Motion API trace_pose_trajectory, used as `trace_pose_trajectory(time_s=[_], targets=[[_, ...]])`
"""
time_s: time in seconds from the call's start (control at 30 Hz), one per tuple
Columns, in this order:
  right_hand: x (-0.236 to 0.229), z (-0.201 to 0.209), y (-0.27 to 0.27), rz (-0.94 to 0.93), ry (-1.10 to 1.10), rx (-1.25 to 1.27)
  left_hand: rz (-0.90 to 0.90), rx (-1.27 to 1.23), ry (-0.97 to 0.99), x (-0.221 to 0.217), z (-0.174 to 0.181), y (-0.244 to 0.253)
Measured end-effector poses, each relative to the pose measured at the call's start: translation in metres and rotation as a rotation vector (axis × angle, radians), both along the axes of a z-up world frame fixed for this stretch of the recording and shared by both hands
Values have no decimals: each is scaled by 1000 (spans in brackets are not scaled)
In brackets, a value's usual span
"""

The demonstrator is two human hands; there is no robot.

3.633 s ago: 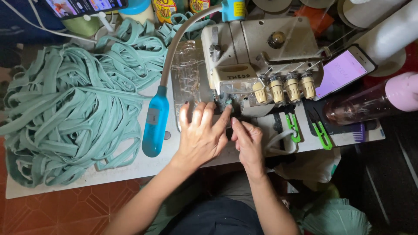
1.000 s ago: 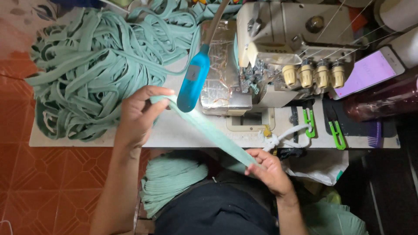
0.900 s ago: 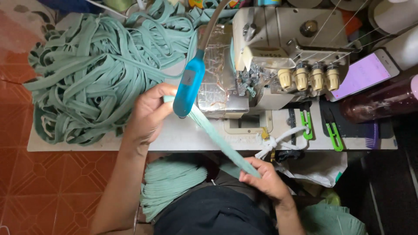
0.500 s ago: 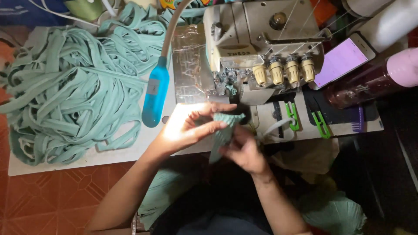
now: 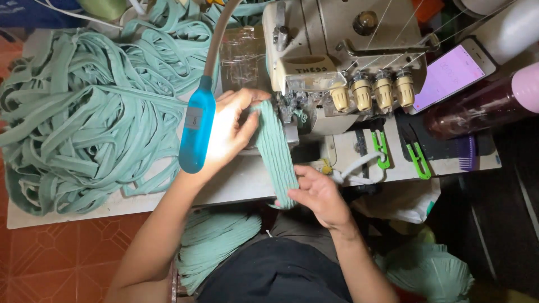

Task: Feeding and sewing long strips of light blue fabric through an industrial overlock machine.

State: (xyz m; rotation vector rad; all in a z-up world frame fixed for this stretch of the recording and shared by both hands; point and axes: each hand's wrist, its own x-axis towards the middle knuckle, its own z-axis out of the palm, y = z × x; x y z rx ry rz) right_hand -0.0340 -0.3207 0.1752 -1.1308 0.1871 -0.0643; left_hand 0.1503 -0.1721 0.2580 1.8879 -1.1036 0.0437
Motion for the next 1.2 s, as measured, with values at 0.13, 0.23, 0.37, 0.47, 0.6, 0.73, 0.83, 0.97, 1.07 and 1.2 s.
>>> trace_pose_trajectory(time_s=[0.13, 0.23, 0.37, 0.47, 0.6, 0.73, 0.83, 0.97, 1.07, 1.2], targets=[[-33, -3, -11, -45, -15, 29, 31, 64, -105, -5, -1, 5], [-57, 9, -19, -67, 111, -200, 14, 35, -446, -4, -5, 15], [-80, 11, -25, -196, 112, -530, -124, 125, -606, 0, -17, 31], [-83, 18, -26, -259, 97, -874, -175, 160, -679, -4, -18, 43], [-75, 27, -24, -294, -68, -1363, -22, 341, -895, -13, -29, 54], [-75, 26, -27, -330, -116, -1498, -101, 195, -967, -13, -22, 49], [-76, 32, -28, -377, -131, -1416, -164, 66, -615, -13, -20, 56], [-84, 32, -31, -389, -111, -1254, -156, 115, -459, -10, -8, 51], [-88, 25, -31, -389, -70, -1193, -144, 115, -497, -6, -8, 46], [-88, 21, -26, -381, -44, -1061, -109, 57, -623, -3, -3, 34]])
